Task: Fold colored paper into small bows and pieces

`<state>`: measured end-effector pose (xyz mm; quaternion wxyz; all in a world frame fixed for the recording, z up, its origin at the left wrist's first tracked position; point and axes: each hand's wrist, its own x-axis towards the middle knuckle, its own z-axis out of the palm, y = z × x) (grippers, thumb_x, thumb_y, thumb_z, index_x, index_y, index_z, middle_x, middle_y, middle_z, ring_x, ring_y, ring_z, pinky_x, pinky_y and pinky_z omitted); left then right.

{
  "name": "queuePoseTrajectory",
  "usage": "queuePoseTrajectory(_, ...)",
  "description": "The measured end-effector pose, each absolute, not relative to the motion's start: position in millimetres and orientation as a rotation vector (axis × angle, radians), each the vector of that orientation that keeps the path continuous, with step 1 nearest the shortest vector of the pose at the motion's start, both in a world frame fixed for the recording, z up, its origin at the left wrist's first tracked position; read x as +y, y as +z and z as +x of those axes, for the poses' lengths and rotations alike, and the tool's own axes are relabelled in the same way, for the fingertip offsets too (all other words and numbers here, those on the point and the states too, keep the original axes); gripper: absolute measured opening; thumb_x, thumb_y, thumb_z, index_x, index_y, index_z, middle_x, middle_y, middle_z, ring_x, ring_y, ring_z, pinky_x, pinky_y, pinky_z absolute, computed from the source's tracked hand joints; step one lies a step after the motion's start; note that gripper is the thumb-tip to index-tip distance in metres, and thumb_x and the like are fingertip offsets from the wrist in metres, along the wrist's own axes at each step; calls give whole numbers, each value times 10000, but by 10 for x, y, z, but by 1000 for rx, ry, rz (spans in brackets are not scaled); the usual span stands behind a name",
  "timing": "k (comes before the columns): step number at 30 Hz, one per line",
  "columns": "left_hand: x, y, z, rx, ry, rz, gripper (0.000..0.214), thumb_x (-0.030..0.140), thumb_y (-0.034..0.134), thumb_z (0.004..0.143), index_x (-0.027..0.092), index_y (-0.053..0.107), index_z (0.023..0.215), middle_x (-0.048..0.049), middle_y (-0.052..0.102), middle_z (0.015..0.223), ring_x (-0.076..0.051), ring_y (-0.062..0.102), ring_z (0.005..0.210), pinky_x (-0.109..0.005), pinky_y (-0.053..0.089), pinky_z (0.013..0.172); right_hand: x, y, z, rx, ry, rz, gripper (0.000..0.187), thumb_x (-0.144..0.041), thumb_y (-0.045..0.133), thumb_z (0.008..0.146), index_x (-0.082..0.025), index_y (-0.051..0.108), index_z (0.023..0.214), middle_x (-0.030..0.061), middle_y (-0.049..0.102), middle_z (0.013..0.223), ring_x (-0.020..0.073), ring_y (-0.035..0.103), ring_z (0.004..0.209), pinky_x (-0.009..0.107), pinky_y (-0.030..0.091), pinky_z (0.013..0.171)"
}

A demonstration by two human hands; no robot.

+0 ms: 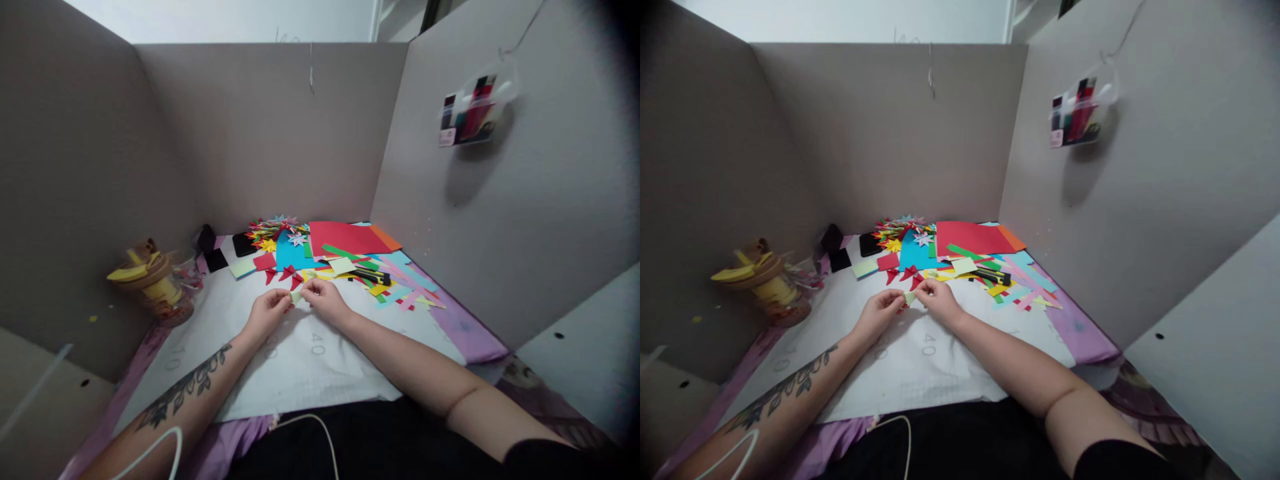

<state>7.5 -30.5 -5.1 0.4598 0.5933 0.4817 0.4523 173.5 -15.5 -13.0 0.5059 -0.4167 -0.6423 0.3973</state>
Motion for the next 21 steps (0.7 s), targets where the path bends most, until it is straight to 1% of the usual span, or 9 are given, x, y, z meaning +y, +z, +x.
queuePoseTrajectory(3,-294,-59,58,1226,1125,1478,263,372,602,713,132,646,812,-24,662,671,-132,585,603,-215,432,573,-145,-146,1744,-1548,1008,-984,118,-265,553,738,-165,582,683,-31,543,620,91,472,551,207,392,542)
queuePoseTrajectory(11,-303,-37,62,1239,1127,1537,183,310,603,695,140,661,728,-8,649,629,-122,566,574,-206,433,554,-176,-113,1716,-1589,1023,-970,101,-246,576,700,-160,598,653,-17,567,612,107,506,574,221,404,561)
queuePoseTrajectory(16,-303,-42,59,1247,1121,1567,183,308,601,698,142,668,740,-11,654,644,-124,564,579,-207,430,551,-185,-96,1710,-1598,1024,-959,89,-228,577,689,-156,602,643,-18,569,600,107,502,573,222,398,568)
queuePoseTrajectory(21,-319,-26,74,1218,1091,1536,219,344,591,728,137,652,772,-25,659,670,-131,582,610,-205,438,557,-189,-85,1715,-1620,907,-954,82,-189,558,686,-154,582,616,-16,572,612,108,509,597,217,395,579)
